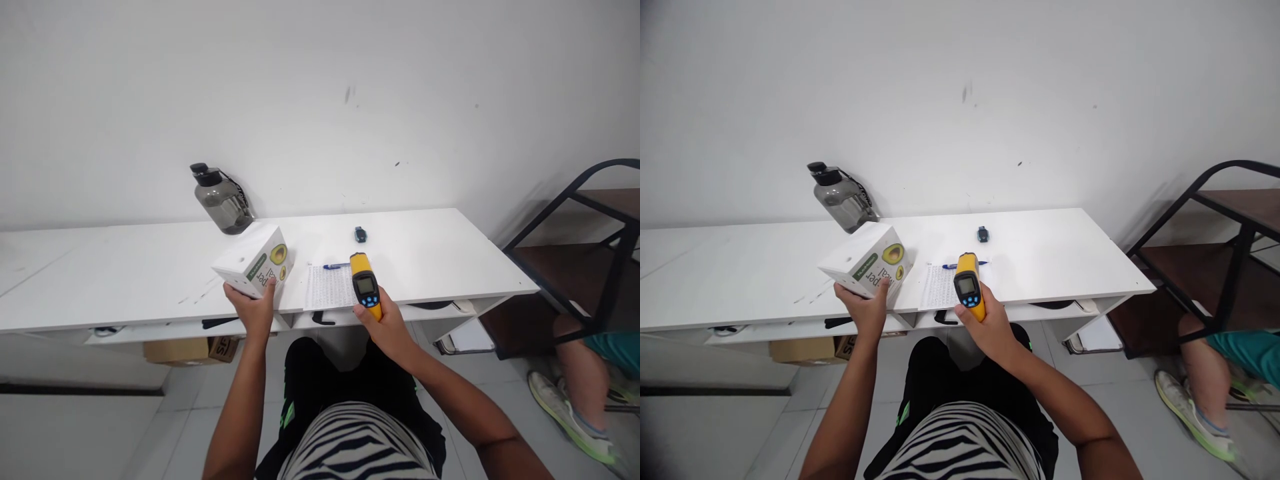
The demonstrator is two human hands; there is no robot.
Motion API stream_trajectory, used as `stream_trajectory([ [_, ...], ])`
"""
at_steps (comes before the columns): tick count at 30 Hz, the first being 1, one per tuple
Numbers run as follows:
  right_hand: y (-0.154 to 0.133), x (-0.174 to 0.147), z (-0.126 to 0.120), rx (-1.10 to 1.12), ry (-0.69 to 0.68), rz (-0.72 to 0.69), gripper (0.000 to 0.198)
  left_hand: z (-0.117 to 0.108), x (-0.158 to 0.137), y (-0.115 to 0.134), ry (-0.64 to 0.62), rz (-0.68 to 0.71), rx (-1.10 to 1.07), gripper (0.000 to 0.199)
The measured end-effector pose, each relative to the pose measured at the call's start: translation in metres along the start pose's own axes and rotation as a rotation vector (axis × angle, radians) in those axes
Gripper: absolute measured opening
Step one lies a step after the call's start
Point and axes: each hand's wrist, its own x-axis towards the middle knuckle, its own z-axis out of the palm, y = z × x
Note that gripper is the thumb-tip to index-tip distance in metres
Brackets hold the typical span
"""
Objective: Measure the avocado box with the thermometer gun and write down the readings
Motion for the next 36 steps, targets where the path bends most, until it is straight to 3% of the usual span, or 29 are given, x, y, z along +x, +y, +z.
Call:
stream_trajectory([
  [11, 0.011, 0.017, -0.007, -0.099, -0.015, 0.123, 0.059, 0.000, 0.000, -0.001, 0.017, 0.006, -0.020, 0.103],
  [15, 0.025, 0.048, -0.031, -0.434, 0.024, 0.143, 0.060, 0.000, 0.000, -0.001, 0.014, 0.001, -0.023, 0.103],
  [20, 0.047, 0.101, -0.064, -0.984, 0.013, 0.283, 0.058, 0.000, -0.001, 0.001, 0.015, -0.006, -0.025, 0.103],
  [24, 0.062, 0.129, -0.075, -1.212, 0.002, 0.251, 0.050, -0.001, -0.001, 0.004, 0.016, 0.007, 0.001, 0.100],
  [28, 0.071, 0.137, -0.073, -1.281, 0.014, 0.185, 0.052, -0.001, -0.002, 0.006, 0.031, -0.001, 0.017, 0.099],
  [33, 0.069, 0.134, -0.062, -1.293, 0.070, 0.179, 0.050, 0.000, -0.001, 0.006, 0.051, -0.007, 0.037, 0.099],
  [36, 0.062, 0.131, -0.047, -1.351, 0.147, 0.044, 0.041, 0.000, -0.001, 0.005, 0.052, -0.004, 0.047, 0.099],
])
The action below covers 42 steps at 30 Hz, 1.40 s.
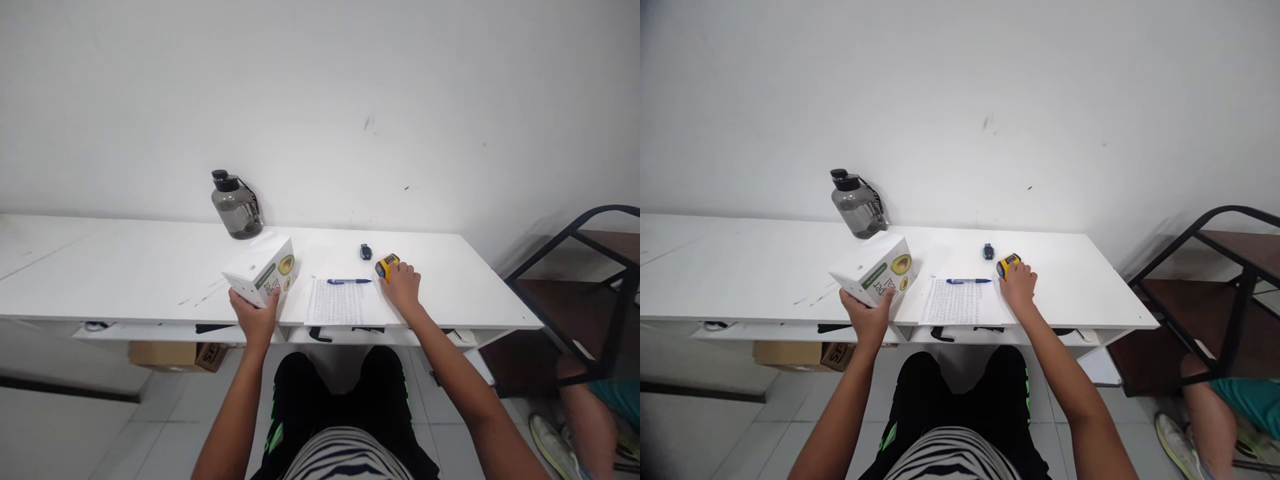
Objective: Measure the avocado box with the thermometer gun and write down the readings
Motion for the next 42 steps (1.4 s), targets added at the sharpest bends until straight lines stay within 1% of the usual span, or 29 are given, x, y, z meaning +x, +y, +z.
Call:
stream_trajectory([
  [1, -0.006, -0.001, -0.001, 0.009, 0.016, -0.058, 0.039, 0.000, 0.000, 0.000, 0.001, 0.001, 0.003, 0.099],
  [2, -0.013, -0.002, -0.002, 0.029, -0.007, -0.137, 0.037, 0.000, 0.000, 0.000, 0.004, 0.001, 0.006, 0.100],
  [4, -0.025, -0.002, -0.001, 0.076, -0.127, -0.300, 0.035, -0.001, 0.000, 0.001, 0.007, 0.005, 0.007, 0.100],
  [6, -0.036, -0.002, 0.003, 0.099, -0.243, -0.389, 0.033, -0.002, 0.000, 0.003, 0.009, 0.017, 0.013, 0.100],
  [8, -0.043, -0.002, 0.006, 0.104, -0.274, -0.392, 0.028, -0.003, 0.000, 0.007, 0.012, 0.026, 0.040, 0.102],
  [11, -0.043, -0.004, 0.006, 0.108, -0.228, -0.360, 0.030, -0.003, 0.001, 0.011, -0.005, 0.005, 0.083, 0.109],
  [12, -0.040, -0.005, 0.005, 0.146, -0.198, -0.340, 0.032, -0.004, 0.001, 0.012, -0.010, -0.007, 0.083, 0.111],
  [14, -0.033, -0.010, 0.002, 0.343, -0.142, -0.303, 0.032, -0.004, 0.001, 0.013, 0.020, 0.000, 0.075, 0.115],
  [16, -0.024, -0.018, 0.002, 0.645, -0.104, -0.288, 0.030, -0.004, -0.005, 0.014, 0.108, 0.077, 0.096, 0.118],
  [18, -0.017, -0.026, 0.005, 0.900, -0.085, -0.283, 0.030, -0.004, -0.019, 0.018, 0.189, 0.237, 0.148, 0.111],
  [19, -0.015, -0.029, 0.008, 0.985, -0.083, -0.268, 0.030, -0.003, -0.029, 0.022, 0.187, 0.353, 0.174, 0.101],
  [20, -0.013, -0.032, 0.011, 1.054, -0.093, -0.239, 0.031, -0.001, -0.041, 0.027, 0.133, 0.491, 0.194, 0.089],
  [21, -0.012, -0.034, 0.013, 1.114, -0.117, -0.203, 0.032, 0.002, -0.054, 0.033, 0.021, 0.657, 0.206, 0.076],
  [22, -0.011, -0.035, 0.016, 1.165, -0.149, -0.167, 0.034, 0.006, -0.066, 0.040, -0.149, 0.839, 0.209, 0.066],
  [23, -0.011, -0.035, 0.018, 1.204, -0.180, -0.141, 0.035, 0.012, -0.079, 0.046, -0.330, 0.958, 0.225, 0.059],
  [24, -0.011, -0.035, 0.019, 1.229, -0.205, -0.132, 0.036, 0.018, -0.090, 0.052, -0.472, 1.026, 0.249, 0.056],
  [25, -0.011, -0.035, 0.019, 1.240, -0.212, -0.139, 0.035, 0.025, -0.100, 0.056, -0.576, 1.049, 0.285, 0.055],
  [26, -0.012, -0.034, 0.019, 1.237, -0.209, -0.157, 0.034, 0.033, -0.108, 0.059, -0.660, 1.043, 0.331, 0.057],
  [27, -0.012, -0.033, 0.018, 1.221, -0.206, -0.174, 0.033, 0.040, -0.114, 0.060, -0.716, 1.023, 0.376, 0.059],
  [29, -0.013, -0.032, 0.017, 1.174, -0.222, -0.177, 0.033, 0.052, -0.123, 0.058, -0.752, 0.966, 0.447, 0.058],
  [33, -0.016, -0.030, 0.018, 1.091, -0.234, -0.113, 0.037, 0.064, -0.133, 0.047, -0.680, 0.896, 0.469, 0.050],
  [36, -0.018, -0.029, 0.020, 1.053, -0.217, -0.125, 0.037, 0.065, -0.136, 0.042, -0.649, 0.886, 0.449, 0.047],
  [42, -0.017, -0.026, 0.019, 1.064, -0.265, -0.151, 0.033, 0.067, -0.135, 0.041, -0.633, 0.860, 0.427, 0.043],
])
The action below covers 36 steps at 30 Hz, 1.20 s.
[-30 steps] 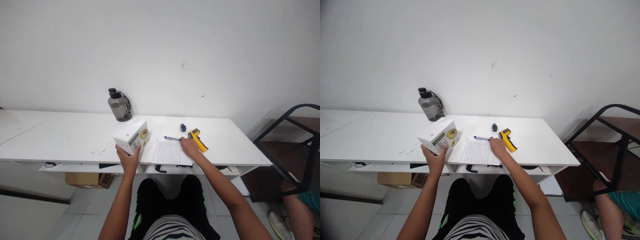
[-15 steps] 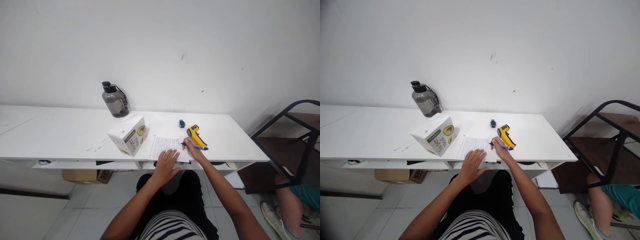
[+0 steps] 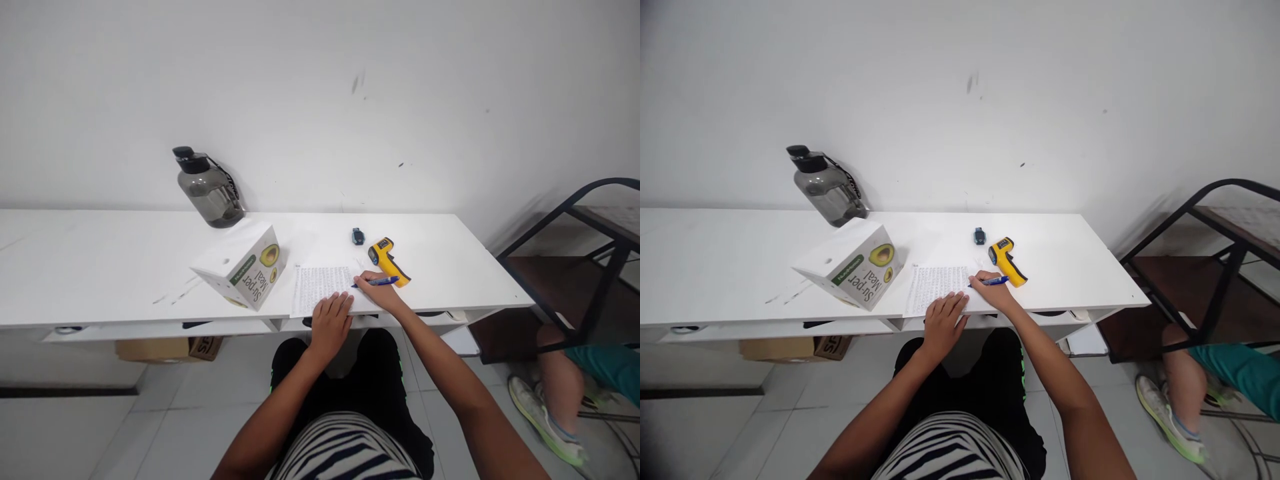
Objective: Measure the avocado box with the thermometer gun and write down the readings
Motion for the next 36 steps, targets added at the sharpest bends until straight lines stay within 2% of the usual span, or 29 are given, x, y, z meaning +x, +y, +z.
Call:
stream_trajectory([
  [9, -0.0019, 0.0015, -0.0018, 0.038, -0.021, 0.014, 0.033, 0.0008, 0.0003, -0.0019, 0.017, 0.016, -0.001, 0.040],
  [21, 0.0038, 0.0029, -0.0007, 0.039, -0.023, 0.020, 0.032, 0.0017, 0.0015, -0.0013, 0.109, 0.042, 0.019, 0.037],
  [29, 0.0072, 0.0039, 0.0017, 0.039, 0.017, 0.029, 0.031, 0.0010, 0.0016, -0.0017, 0.112, 0.048, 0.029, 0.036],
  [36, 0.0055, 0.0030, 0.0007, 0.040, -0.003, 0.034, 0.031, 0.0015, 0.0011, -0.0016, 0.111, 0.042, 0.025, 0.037],
])
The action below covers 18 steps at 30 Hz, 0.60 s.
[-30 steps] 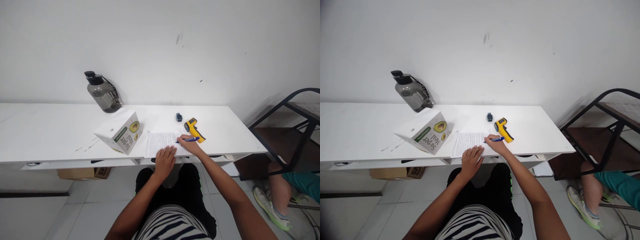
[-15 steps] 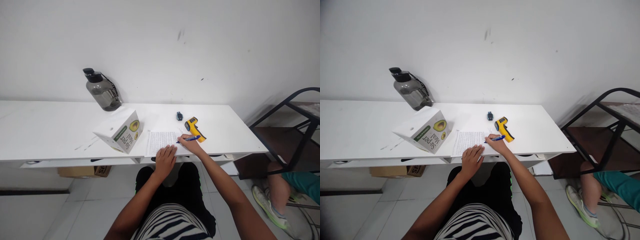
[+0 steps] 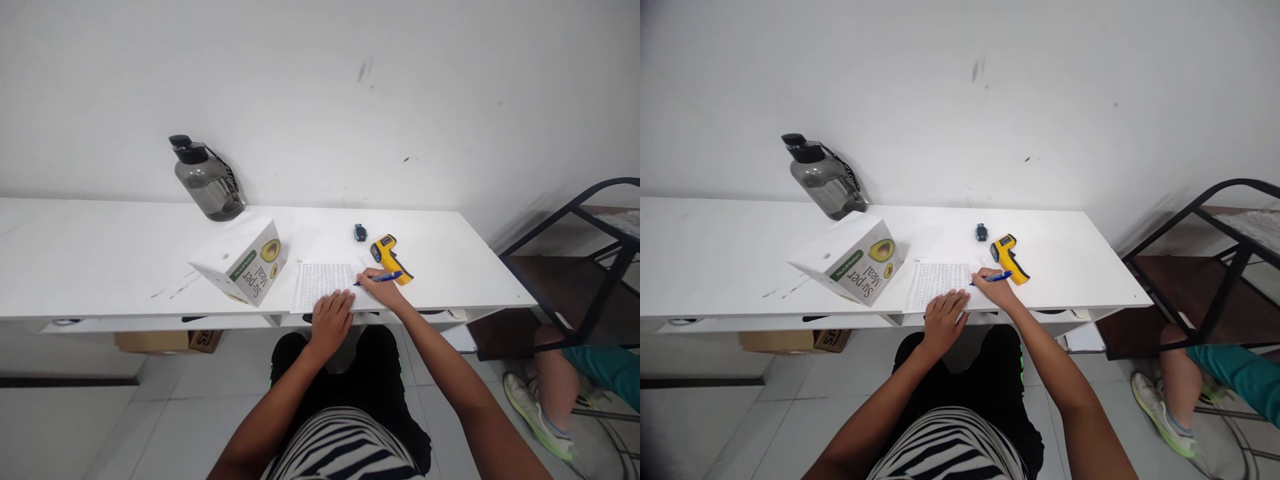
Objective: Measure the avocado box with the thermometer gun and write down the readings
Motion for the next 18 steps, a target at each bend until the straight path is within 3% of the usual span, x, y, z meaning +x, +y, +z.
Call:
stream_trajectory([
  [18, 0.0005, 0.0014, 0.0019, -0.001, 0.032, 0.026, 0.031, -0.0002, -0.0014, -0.0011, -0.009, 0.004, 0.000, 0.037],
])
